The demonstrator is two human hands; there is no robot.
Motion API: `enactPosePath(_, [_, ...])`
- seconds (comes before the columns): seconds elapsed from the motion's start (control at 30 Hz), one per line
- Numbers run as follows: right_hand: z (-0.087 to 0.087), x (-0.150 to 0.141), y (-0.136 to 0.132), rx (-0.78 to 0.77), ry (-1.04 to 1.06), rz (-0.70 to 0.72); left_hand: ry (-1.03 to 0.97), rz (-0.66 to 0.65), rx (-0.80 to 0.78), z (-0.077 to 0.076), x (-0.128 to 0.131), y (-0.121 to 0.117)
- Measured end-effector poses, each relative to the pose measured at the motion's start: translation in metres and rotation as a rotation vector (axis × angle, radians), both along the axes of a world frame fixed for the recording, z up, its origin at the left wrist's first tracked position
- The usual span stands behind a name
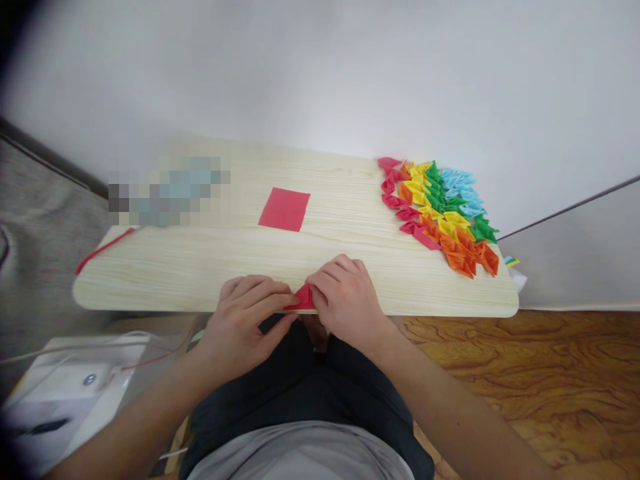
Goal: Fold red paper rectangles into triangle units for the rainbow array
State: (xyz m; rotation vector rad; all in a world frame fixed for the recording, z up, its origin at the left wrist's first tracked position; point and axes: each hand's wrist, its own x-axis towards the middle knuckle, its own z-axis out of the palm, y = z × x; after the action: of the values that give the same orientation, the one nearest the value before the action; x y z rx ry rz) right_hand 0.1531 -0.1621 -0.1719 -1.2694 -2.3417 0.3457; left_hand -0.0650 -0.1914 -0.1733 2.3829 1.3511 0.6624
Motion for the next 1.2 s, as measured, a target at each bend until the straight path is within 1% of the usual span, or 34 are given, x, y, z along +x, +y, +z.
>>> enactPosePath(0.1, [-0.005, 0.001, -0.017, 0.015, 0.017, -0.021, -0.01, 0.017, 0.022, -0.001, 0.004, -0.006])
enactPosePath(0.2, [-0.006, 0.003, -0.031, 0.022, 0.052, -0.054, -0.012, 0.032, 0.028, -0.002, 0.006, -0.009])
enactPosePath(0.3, [-0.006, 0.008, -0.041, 0.023, 0.081, -0.101, -0.018, 0.037, 0.017, -0.001, 0.006, -0.008])
enactPosePath(0.37, [-0.007, 0.011, -0.044, 0.007, 0.083, -0.103, -0.024, 0.03, 0.007, -0.001, 0.006, -0.006])
enactPosePath(0.53, [-0.009, 0.014, -0.043, -0.009, 0.089, -0.077, -0.017, 0.012, -0.017, 0.001, 0.004, -0.003])
enactPosePath(0.73, [-0.007, 0.014, -0.04, -0.03, 0.101, -0.085, -0.011, 0.023, -0.038, 0.005, 0.005, -0.002])
enactPosePath(0.93, [-0.004, 0.016, -0.033, -0.065, 0.084, -0.051, -0.011, 0.038, -0.05, 0.008, 0.007, 0.0])
enactPosePath(1.2, [-0.002, 0.017, -0.031, -0.072, 0.067, -0.039, 0.02, 0.054, -0.045, 0.008, 0.01, 0.005])
